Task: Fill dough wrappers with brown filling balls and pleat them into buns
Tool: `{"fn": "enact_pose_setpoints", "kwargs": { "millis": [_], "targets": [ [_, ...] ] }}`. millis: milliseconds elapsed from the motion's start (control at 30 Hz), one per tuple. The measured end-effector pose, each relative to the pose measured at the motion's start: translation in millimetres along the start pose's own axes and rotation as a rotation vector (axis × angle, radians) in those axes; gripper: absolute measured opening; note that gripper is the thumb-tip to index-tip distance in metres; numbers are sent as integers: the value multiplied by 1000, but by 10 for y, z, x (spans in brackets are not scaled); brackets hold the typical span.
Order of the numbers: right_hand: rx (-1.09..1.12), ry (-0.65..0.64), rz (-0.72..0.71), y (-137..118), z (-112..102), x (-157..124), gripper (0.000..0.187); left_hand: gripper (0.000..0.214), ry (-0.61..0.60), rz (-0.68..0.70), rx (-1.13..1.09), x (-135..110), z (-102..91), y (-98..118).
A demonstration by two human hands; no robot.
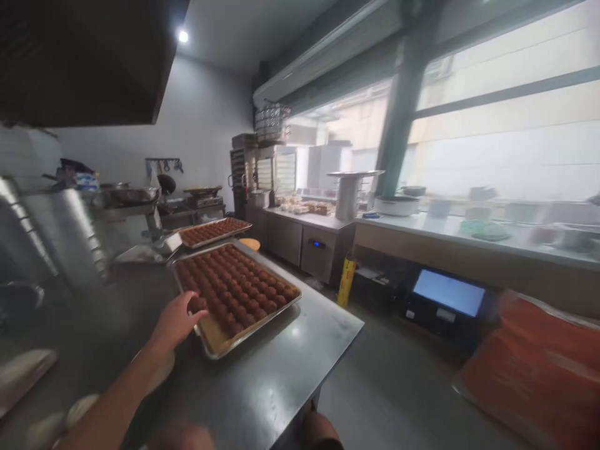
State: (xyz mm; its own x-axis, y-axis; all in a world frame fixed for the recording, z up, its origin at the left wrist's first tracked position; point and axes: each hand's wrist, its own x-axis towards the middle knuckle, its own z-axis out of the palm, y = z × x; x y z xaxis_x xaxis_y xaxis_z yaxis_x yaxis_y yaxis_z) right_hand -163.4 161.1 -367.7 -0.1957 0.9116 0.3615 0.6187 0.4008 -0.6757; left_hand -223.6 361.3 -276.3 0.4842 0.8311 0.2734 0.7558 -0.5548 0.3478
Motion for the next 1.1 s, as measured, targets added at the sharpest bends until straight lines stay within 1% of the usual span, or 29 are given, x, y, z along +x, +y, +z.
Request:
{"fn": "enact_pose_setpoints", "kwargs": {
  "millis": [33, 100, 133, 167, 200, 233, 300, 367, 400, 467, 567, 700, 800, 867, 967, 1100],
  "targets": [
    [23, -30, 17, 30, 80, 24, 19, 44, 13, 1, -40, -237, -93, -55],
    [73, -73, 57, 81, 239, 62, 21, 43, 47, -11, -107, -806, -266, -159],
    [81, -69, 91, 101, 306, 79, 25, 40, 124, 27, -181, -1117, -336, -198],
    [43, -56, 130, 120, 359, 97, 25, 37, 195, 47, -216, -1431, -387, -228],
    [51, -62, 146, 136, 397, 116, 23, 36, 249, 35, -206, -1739, -414, -252],
    [70, -72, 157, 149, 422, 136, 24, 38, 289, -6, -179, -2031, -415, -274],
    [99, -81, 183, 165, 442, 169, 24, 44, 330, -105, -123, -2543, -339, -329],
    [115, -65, 214, 162, 447, 193, 22, 46, 339, -182, -106, -2912, -191, -395],
    [121, -57, 227, 155, 448, 202, 20, 46, 329, -202, -111, -3032, -107, -424],
    [129, -54, 248, 138, 454, 218, 19, 43, 292, -208, -129, -3144, 44, -459],
    [135, -63, 275, 112, 461, 243, 19, 41, 249, -176, -164, -3086, 171, -455],
    [160, -51, 289, 82, 448, 254, 19, 41, 227, -139, -219, -2903, 207, -458],
    [177, -52, 295, 64, 434, 246, 20, 40, 218, -124, -243, -2817, 254, -519],
    [178, -51, 302, 55, 428, 245, 21, 40, 181, -115, -254, -2786, 308, -565],
    [185, -60, 319, 44, 421, 268, 19, 39, 118, -113, -261, -2793, 371, -580],
    [305, -89, 355, 17, 414, 336, 17, 39, 107, -186, -243, -2905, 344, -482]
  ]
}}
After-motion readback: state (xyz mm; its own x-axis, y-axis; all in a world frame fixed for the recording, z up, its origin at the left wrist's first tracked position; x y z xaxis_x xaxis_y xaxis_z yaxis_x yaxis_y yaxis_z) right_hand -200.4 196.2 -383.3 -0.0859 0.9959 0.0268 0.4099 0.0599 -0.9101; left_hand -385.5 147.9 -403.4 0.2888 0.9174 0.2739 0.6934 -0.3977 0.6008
